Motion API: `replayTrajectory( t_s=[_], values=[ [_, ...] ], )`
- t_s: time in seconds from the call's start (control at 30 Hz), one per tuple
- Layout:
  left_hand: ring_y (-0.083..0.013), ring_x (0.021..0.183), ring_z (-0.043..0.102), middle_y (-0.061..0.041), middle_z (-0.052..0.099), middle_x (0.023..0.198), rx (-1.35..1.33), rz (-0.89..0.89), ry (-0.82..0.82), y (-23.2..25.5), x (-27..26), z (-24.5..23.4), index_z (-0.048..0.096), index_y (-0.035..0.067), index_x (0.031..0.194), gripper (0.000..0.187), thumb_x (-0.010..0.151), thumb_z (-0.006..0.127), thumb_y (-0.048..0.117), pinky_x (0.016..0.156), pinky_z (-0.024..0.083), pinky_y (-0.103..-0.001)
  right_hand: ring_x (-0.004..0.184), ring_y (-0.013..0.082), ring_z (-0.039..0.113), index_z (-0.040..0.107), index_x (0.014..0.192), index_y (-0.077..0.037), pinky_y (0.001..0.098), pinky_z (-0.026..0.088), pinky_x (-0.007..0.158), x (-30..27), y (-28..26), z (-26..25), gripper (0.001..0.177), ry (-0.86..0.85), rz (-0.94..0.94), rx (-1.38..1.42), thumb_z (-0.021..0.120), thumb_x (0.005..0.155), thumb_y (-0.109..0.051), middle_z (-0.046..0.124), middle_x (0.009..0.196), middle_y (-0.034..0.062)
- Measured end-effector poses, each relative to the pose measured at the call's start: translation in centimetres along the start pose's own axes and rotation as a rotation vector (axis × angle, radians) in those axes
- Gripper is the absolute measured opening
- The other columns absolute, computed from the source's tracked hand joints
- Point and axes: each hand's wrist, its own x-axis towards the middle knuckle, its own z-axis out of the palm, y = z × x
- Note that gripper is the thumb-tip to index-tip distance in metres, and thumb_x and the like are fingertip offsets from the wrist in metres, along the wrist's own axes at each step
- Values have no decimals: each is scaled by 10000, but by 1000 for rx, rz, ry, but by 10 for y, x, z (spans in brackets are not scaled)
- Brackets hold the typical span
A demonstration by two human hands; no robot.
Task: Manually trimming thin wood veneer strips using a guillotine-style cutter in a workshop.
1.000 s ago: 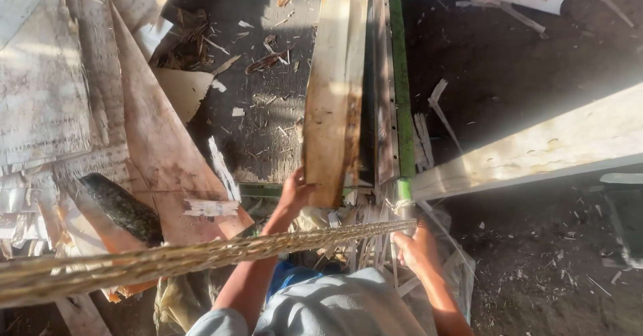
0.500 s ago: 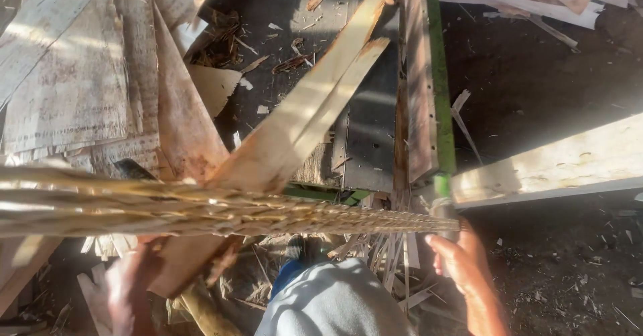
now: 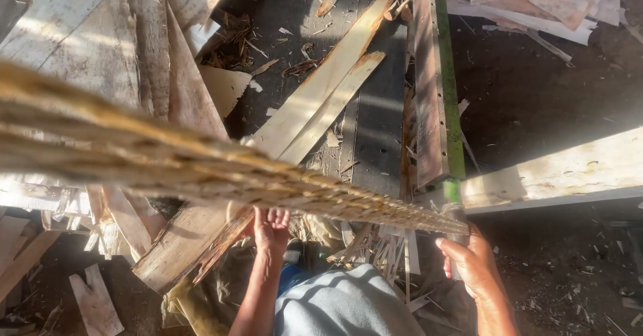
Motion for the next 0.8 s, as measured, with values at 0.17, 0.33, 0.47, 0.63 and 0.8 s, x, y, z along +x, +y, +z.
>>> replayTrajectory(
  t_s=[0.17, 0.33, 0.47, 0.63, 0.8],
  values=[
    [-269, 1060, 689, -111, 680, 1022, -18, 163, 314, 18, 18, 6, 565, 160, 1114, 285, 988, 686, 385, 1018, 580, -426, 428, 159, 514, 594, 1175, -42, 321, 434, 359, -8, -16, 1, 438, 3, -1, 22, 711, 760, -121, 566, 695, 80],
    [-269, 918, 684, -107, 653, 959, 191, 279, 221, 29, -49, 61, 630, 9, 1025, 263, 977, 724, 249, 934, 641, -546, 442, 158, 534, 586, 1168, -36, 325, 456, 359, -7, -11, 2, 436, -23, -2, 15, 712, 758, -121, 582, 729, 82],
    [-287, 913, 731, -177, 694, 1006, 373, 345, 265, 47, -126, 114, 640, -69, 1034, 293, 976, 705, 211, 801, 655, -492, 446, 164, 538, 575, 1157, -13, 325, 453, 358, -5, -11, -3, 431, -27, -2, 44, 722, 766, -118, 581, 737, 83],
    [-288, 898, 735, -187, 683, 1043, 349, 503, 477, 82, -132, 65, 618, -51, 1068, 265, 946, 689, 173, 701, 663, -478, 428, 164, 525, 576, 1147, -47, 319, 424, 343, -7, -14, -3, 417, -45, -40, 70, 719, 762, -119, 573, 726, 75],
    [-365, 922, 715, -237, 686, 1067, 137, 459, 342, 100, -108, 59, 618, -12, 1081, 310, 923, 706, 240, 794, 638, -493, 435, 165, 532, 564, 1118, -25, 321, 430, 347, -6, -10, -2, 391, -64, -43, 62, 716, 768, -114, 572, 722, 80]
  ],
)
